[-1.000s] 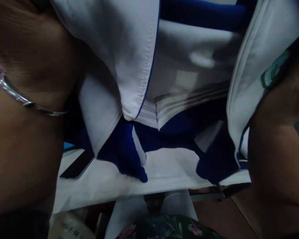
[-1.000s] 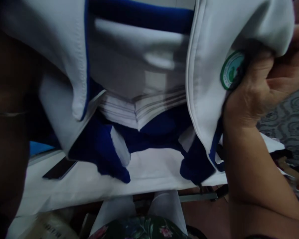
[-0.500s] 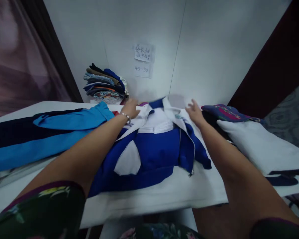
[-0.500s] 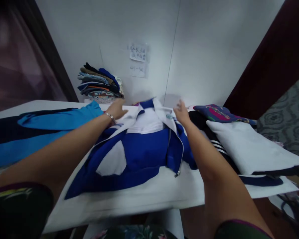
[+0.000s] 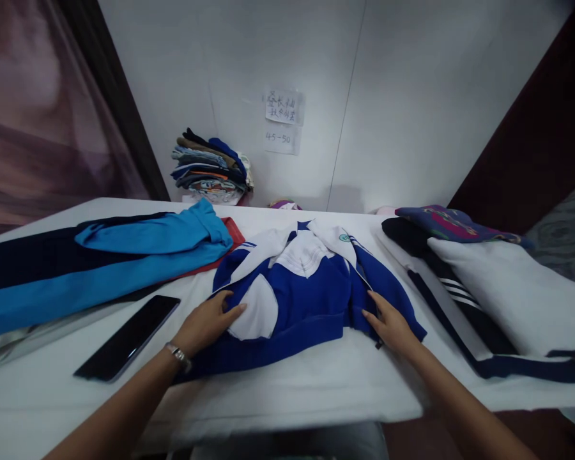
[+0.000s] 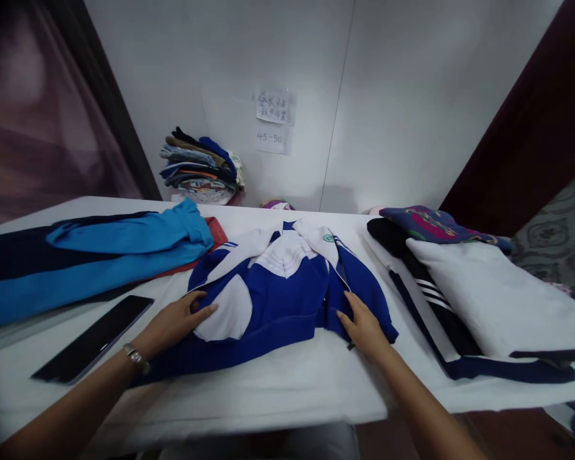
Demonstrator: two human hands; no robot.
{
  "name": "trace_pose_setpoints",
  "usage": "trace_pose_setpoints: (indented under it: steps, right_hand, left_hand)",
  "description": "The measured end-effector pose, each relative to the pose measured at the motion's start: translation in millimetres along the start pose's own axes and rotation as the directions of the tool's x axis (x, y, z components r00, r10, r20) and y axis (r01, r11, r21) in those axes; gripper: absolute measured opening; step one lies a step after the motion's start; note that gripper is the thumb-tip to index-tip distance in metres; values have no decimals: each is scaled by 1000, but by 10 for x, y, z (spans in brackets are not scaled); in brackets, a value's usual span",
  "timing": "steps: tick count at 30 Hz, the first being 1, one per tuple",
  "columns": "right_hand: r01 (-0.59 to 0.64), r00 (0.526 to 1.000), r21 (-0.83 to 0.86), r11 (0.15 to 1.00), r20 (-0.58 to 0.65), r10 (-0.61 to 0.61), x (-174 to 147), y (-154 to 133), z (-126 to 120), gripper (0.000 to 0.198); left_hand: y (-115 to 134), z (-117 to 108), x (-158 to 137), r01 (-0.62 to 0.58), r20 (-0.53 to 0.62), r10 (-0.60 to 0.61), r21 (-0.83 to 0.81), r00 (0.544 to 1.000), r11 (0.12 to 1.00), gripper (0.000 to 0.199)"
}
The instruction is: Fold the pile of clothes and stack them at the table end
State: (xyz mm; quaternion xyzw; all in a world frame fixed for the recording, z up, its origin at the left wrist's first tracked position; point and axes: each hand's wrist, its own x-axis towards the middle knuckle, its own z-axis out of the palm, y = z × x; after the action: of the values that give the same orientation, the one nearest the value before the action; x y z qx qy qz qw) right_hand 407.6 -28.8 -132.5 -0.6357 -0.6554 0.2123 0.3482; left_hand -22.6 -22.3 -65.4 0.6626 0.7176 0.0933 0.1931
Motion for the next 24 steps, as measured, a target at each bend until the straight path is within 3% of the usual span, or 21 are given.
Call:
trace_pose_setpoints:
  steps: [4,9,14,16,19,21,24]
  right_hand:
    - [64,998,-137,988,0,-65,-74,73,57,50]
    - [212,977,-213,954,69,-202,-227,108,54,47]
    - [214,977,-260,942,44,-210,-437,191,-1,51]
    - [157,984,-303,940,-34,-175,-466,239,-28,51]
    - [109,986,-338,935,-86,-146,-432,258,-70,49]
    - [110,987,-337,935,-71,-141,-380,212,-83,48]
    - [74,994,-344,936,-55,-98,-302,87,-53,47]
  left_hand:
    - [-19,-31,-115,25,-7,-25,-42,1000,999,68]
    - [-99,7,4,71,-196,-65,24,978,997,69]
    - [-164,2,46,143,-166,-140,3,976,990,71]
    - [-77,-28,-22,73,-256,-62,34,965,997,67]
    - [228,28,-209,-135,-341,155,81,927,988,55]
    - [503,190,-348,-320,-224,326,62,918,945,46]
    - [876,552,-455,-548,2,549,69,836,834,49]
